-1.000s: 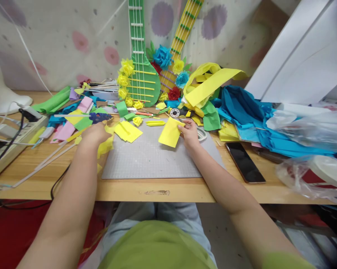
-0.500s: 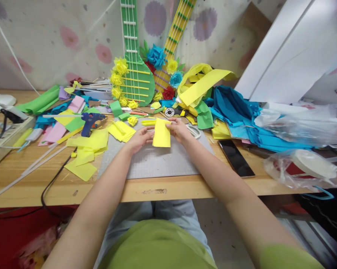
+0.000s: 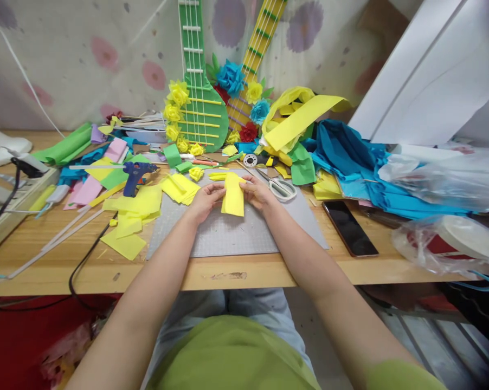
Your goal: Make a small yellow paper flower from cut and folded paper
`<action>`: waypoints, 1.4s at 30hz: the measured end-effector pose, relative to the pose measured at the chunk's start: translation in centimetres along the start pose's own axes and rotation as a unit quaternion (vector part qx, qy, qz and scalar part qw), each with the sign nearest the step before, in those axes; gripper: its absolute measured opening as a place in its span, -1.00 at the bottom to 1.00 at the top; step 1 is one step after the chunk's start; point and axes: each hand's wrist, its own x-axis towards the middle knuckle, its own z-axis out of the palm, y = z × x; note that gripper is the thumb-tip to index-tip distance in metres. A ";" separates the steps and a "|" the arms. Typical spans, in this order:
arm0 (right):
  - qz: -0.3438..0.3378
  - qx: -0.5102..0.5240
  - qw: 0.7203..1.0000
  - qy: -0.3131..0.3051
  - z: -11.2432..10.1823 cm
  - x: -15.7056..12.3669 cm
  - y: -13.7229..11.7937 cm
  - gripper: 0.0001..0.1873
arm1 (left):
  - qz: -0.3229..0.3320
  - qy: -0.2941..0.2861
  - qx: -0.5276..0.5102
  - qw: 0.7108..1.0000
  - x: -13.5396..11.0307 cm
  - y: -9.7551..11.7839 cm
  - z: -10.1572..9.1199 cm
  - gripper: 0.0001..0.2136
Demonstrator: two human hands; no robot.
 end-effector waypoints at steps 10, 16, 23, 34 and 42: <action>0.016 0.049 0.991 -0.121 -0.5 0.1 0.2 -0.63 | 0.167 0.044 0.115 0.978 0.0 -1.4 2.0 -0.85; -0.013 -0.009 0.992 -0.128 -0.4 0.5 0.5 -0.64 | 0.223 0.098 0.231 0.942 -0.6 -1.4 2.8 -0.80; -0.012 -0.036 0.994 -0.098 0.0 0.8 0.8 -0.75 | 0.294 0.134 0.388 0.863 -1.7 -1.3 3.8 -0.63; -0.018 -0.050 0.995 -0.086 -0.1 0.7 0.9 -0.69 | 0.280 0.154 0.431 0.844 -1.8 -1.1 3.4 -0.77; -0.013 -0.045 0.995 -0.093 0.4 0.2 0.5 -0.65 | 0.184 0.183 0.291 0.921 0.0 -1.4 1.1 -0.83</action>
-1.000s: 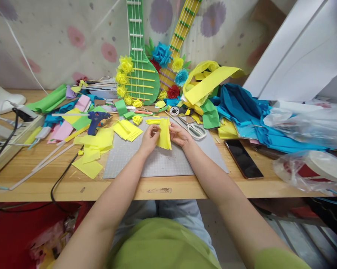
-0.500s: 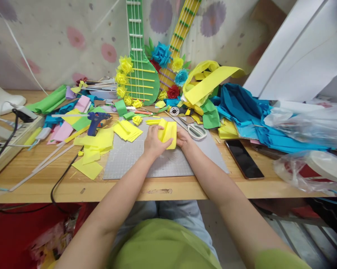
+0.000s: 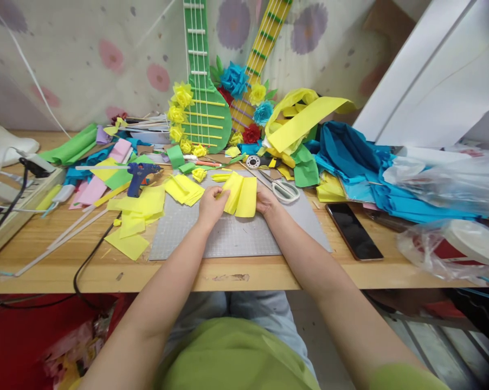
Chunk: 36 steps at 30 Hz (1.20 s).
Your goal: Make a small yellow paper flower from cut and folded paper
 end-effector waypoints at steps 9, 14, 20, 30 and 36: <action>-0.003 0.013 1.000 0.017 0.1 -0.2 0.0 -0.66 | -0.052 -0.026 -0.040 0.998 0.4 -0.6 -0.1 -0.83; -0.015 -0.008 0.995 0.097 0.5 -0.4 0.0 -0.61 | 0.108 0.051 0.097 0.988 0.0 0.2 -0.9 -0.76; -0.073 -0.051 0.983 0.158 1.6 -0.9 -0.2 -0.59 | 0.189 0.061 0.079 0.977 -0.9 1.7 -0.7 -0.91; -0.062 -0.049 0.981 0.177 1.6 -0.8 0.0 -0.58 | -0.023 0.005 -0.145 0.989 0.8 -0.4 -0.1 -0.80; -0.073 -0.047 0.978 0.188 1.5 -0.7 0.1 -0.58 | 0.002 -0.027 -0.059 0.998 0.0 -0.1 0.0 -0.74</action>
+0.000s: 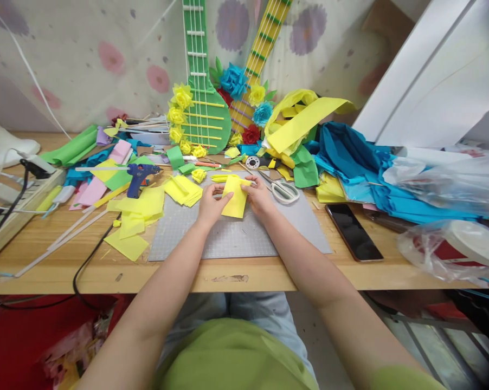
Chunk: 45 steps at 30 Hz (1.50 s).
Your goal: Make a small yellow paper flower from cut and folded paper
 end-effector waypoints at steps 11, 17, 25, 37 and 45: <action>0.024 0.108 0.994 -0.003 0.2 0.2 0.4 -0.66 | 0.248 0.033 0.240 0.938 -0.6 0.1 0.4 -0.90; 0.048 0.126 0.991 -0.008 0.3 0.1 0.1 -0.66 | 0.319 0.001 0.303 0.898 -0.7 0.9 0.1 -0.90; -0.002 0.074 0.997 -0.036 0.1 0.1 0.4 -0.54 | 0.347 -0.071 0.329 0.875 -0.8 1.5 -0.1 -0.84; -0.057 0.014 0.992 -0.113 0.1 -0.3 0.0 -0.66 | 0.310 -0.055 0.276 0.908 -0.5 0.4 0.1 -0.80; -0.006 0.020 0.996 -0.091 0.2 -0.1 0.2 -0.71 | 0.303 -0.037 0.258 0.917 -0.3 0.0 0.0 -0.81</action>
